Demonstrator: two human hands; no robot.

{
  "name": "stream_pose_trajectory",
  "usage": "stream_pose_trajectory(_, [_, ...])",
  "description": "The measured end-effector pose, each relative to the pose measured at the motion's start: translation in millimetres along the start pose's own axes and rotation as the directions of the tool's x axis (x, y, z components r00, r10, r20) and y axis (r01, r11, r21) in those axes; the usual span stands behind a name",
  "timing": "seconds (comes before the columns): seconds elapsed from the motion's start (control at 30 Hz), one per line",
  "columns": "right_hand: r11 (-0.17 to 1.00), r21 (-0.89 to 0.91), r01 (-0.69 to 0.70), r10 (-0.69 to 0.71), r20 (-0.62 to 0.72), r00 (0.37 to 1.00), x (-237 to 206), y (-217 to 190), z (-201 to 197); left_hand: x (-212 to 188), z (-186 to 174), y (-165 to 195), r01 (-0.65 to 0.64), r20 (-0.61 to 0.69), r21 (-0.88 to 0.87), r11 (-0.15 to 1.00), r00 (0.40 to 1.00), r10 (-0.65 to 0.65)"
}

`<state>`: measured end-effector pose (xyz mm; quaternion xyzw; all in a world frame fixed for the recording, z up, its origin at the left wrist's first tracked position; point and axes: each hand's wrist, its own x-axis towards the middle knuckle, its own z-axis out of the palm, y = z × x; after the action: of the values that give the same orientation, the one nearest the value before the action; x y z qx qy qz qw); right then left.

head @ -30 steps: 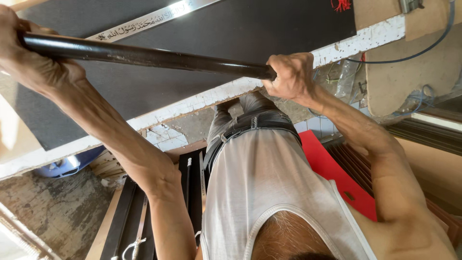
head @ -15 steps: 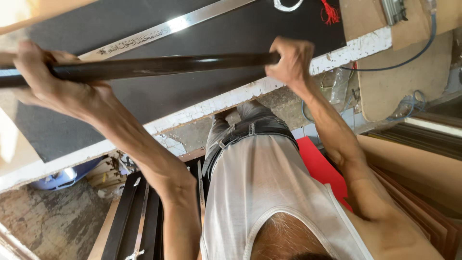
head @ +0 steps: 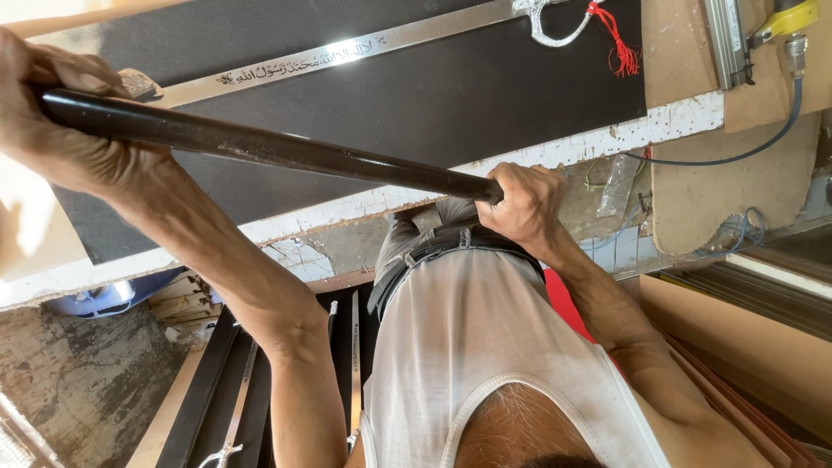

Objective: The person lays a black display board on the workbench, positions a decorative sword and its scabbard on the board, and fastens them in place using a pneumatic nail gun. They then lift the finished board and carry it to a stack of similar boards.

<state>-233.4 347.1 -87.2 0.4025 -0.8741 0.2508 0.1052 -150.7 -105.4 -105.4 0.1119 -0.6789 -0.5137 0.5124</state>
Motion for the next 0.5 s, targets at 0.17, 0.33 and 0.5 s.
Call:
stream_pose_trajectory(0.17, [0.999, 0.016, 0.043, -0.042, -0.056, 0.998, -7, 6, -8, -2, -13, 13, -0.068, 0.043, 0.081, 0.994, 0.997, 0.065])
stream_pose_trajectory(0.33, [0.980, 0.191, 0.051, -0.056, 0.025, 0.998, -11, 11, -6, 12, -12, 26, -0.314, 0.302, 0.112, 0.943, 0.914, 0.269])
stream_pose_trajectory(0.5, [0.990, 0.103, 0.099, -0.105, 0.049, 0.993, 1, 42, -20, 7, 2, 39, -0.180, 0.250, 0.248, 0.952, 0.961, 0.116])
